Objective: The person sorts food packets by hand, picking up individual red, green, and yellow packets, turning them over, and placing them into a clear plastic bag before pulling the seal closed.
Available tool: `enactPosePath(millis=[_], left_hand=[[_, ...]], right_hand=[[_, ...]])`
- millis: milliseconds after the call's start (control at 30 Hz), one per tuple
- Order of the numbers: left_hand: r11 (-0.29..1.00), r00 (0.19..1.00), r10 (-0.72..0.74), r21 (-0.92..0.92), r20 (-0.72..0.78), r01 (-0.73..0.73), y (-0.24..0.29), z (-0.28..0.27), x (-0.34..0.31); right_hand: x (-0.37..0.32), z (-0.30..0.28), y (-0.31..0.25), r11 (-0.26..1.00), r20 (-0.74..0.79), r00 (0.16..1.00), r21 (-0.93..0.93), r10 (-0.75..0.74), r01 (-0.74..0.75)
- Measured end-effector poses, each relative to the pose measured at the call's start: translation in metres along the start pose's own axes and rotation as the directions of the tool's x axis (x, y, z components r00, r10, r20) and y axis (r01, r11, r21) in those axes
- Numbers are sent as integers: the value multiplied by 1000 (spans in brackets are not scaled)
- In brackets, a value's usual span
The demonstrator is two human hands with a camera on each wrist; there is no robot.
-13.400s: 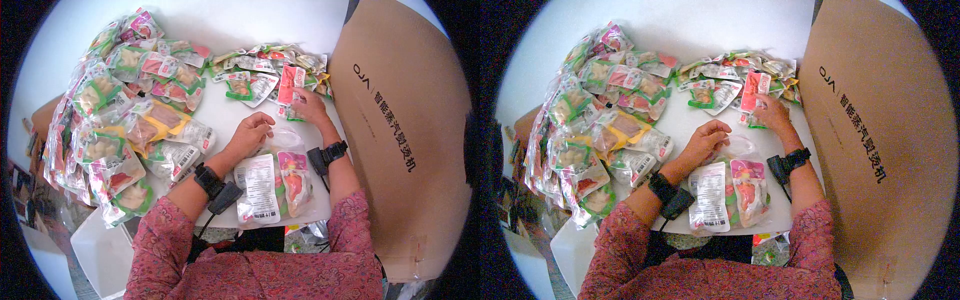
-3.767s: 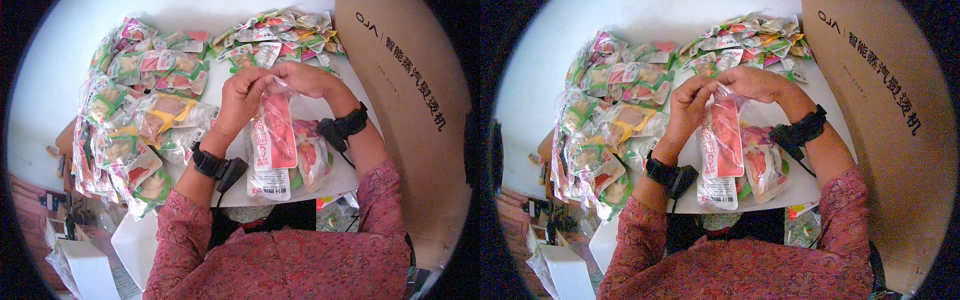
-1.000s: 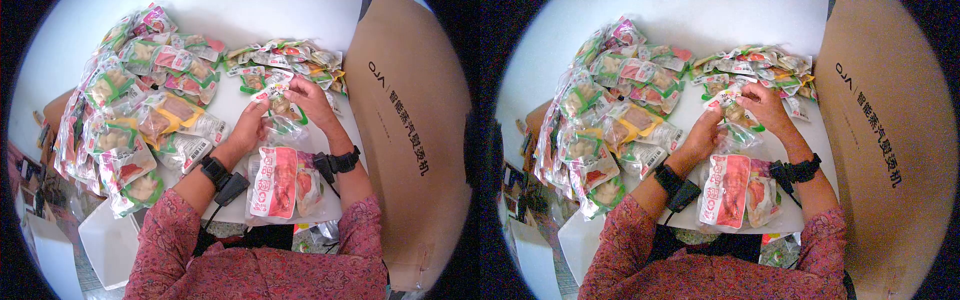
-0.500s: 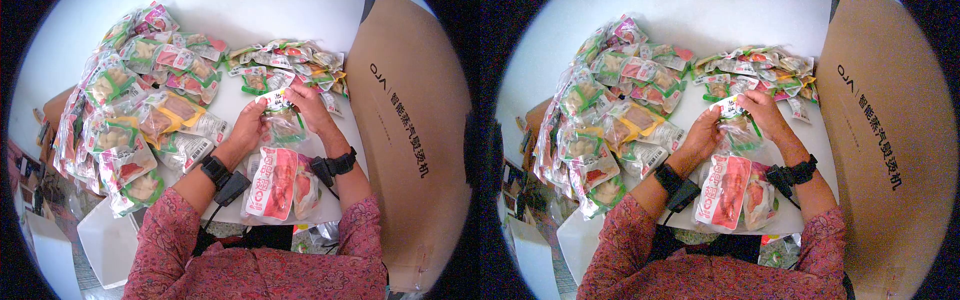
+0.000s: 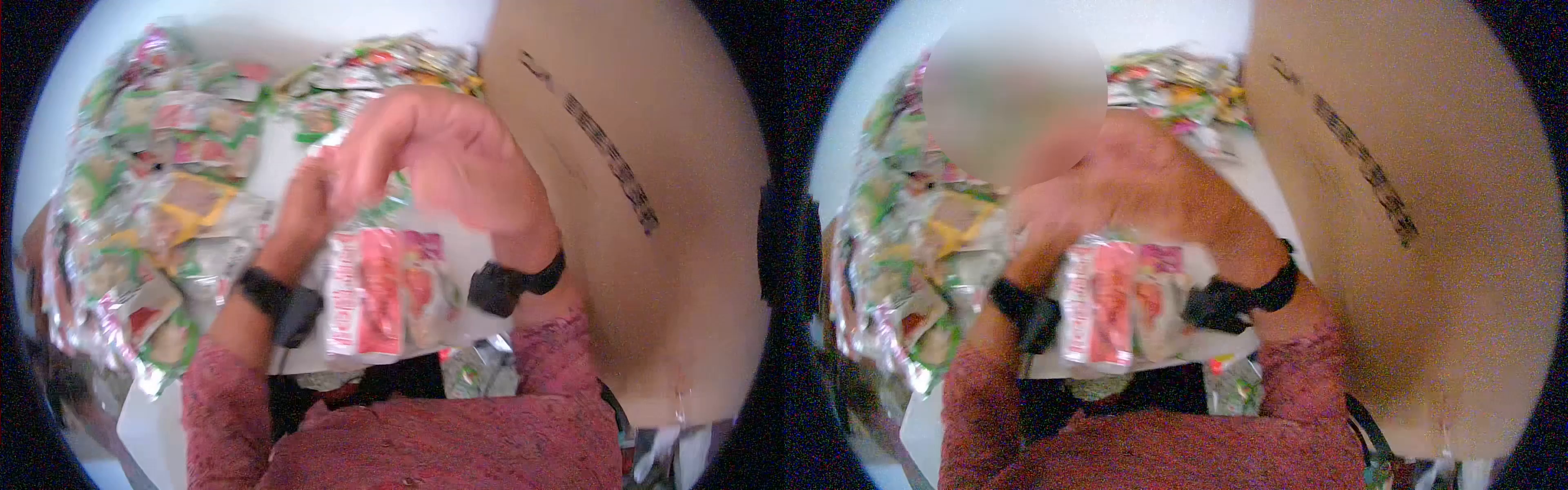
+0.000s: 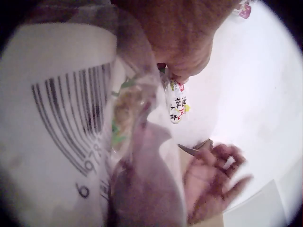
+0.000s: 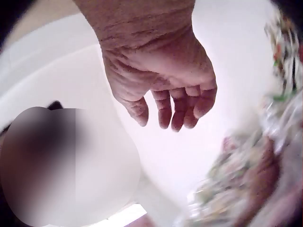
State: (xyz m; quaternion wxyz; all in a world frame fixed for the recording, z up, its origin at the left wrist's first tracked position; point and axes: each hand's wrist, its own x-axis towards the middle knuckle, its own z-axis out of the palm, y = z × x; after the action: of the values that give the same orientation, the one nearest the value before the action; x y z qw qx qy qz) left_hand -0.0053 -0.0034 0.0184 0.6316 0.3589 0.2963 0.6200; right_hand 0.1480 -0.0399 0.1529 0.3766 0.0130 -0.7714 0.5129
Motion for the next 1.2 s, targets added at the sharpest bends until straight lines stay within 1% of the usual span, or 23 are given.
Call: enactPosePath(millis=[33, 67, 100, 167, 233, 267, 300, 333, 367, 433, 467, 500, 567, 600, 667, 700, 767, 867, 900, 1067, 1100, 1167, 1200], left_hand=[[999, 998, -44, -31, 38, 45, -8, -3, 3], [996, 998, -65, -57, -24, 63, -13, -22, 10], [994, 993, -85, -75, -87, 79, -18, -33, 18], [998, 999, -32, -44, 18, 33, -8, -26, 12], [998, 997, -68, 1, -36, 68, -9, -30, 15], [999, 1000, -28, 23, -15, 28, -7, -22, 10], [1000, 996, -8, 28, 86, 6, -7, -37, 17], [1000, 1000, -3, 26, 26, 3, -13, -43, 22], [1000, 999, -8, 25, -38, 9, -10, -30, 18], [1000, 968, -4, -31, -251, -4, -6, 5, 4], [991, 998, 55, 118, 17, -56, -14, -40, 20], [993, 999, 36, 116, 29, -39, -16, -44, 21], [989, 996, 41, 147, -81, -29, -14, -44, 23], [989, 997, 32, 147, -75, -21, -14, -40, 26], [990, 987, 54, 138, -152, -32, -14, -25, 23], [991, 988, 48, 135, -149, -27, -15, -37, 27], [975, 993, 25, 216, 114, -50, -15, -72, 37], [991, 999, 4, 136, 46, -10, -14, -56, 31], [991, 999, 0, 136, 48, -7, -15, -58, 32], [976, 976, -45, 217, 214, -3, -13, -76, 40], [977, 975, -49, 215, 215, 2, -15, -75, 40], [995, 995, -75, 75, 59, 71, -14, -60, 36], [995, 995, -74, 72, 61, 69, -13, -57, 35]], right_hand=[[-3, 19, -15, 981, 131, 991, 193, -17, -8], [-8, 39, -20, 963, 112, 979, 228, -172, 143], [-14, 50, -22, 920, 94, 939, 256, -329, 297], [-31, 43, -22, 948, 49, 963, 193, -266, 252], [-42, 41, -25, 969, 19, 978, 142, -208, 203], [-47, 41, -26, 976, 2, 983, 118, -185, 183], [-48, 39, -28, 980, -9, 985, 101, -174, 174], [-50, 34, -30, 984, -10, 987, 79, -158, 158], [-56, 31, -30, 989, -19, 990, 62, -137, 138], [-66, 30, -37, 996, -51, 995, 23, -89, 90], [-75, 30, -34, 997, -67, 995, 12, -70, 71], [-78, 30, -35, 999, -79, 996, 4, -52, 52], [-82, 30, -34, 1000, -87, 996, -6, -22, 21], [-82, 28, -31, 1000, -91, 996, -9, -9, 9], [-81, 28, -32, 1000, -86, 996, -17, 20, -21], [-81, 28, -32, 999, -84, 996, -19, 35, -37], [-80, 28, -31, 998, -74, 996, -18, 59, -61], [-77, 29, -29, 996, -57, 994, -16, 91, -92], [-77, 29, -29, 995, -54, 993, -16, 102, -103], [-76, 29, -28, 987, -33, 987, -19, 160, -160], [-76, 29, -27, 985, -30, 984, -19, 173, -174], [-76, 28, -28, 980, -22, 980, -21, 198, -198], [-76, 27, -28, 978, -15, 978, -24, 209, -209]])
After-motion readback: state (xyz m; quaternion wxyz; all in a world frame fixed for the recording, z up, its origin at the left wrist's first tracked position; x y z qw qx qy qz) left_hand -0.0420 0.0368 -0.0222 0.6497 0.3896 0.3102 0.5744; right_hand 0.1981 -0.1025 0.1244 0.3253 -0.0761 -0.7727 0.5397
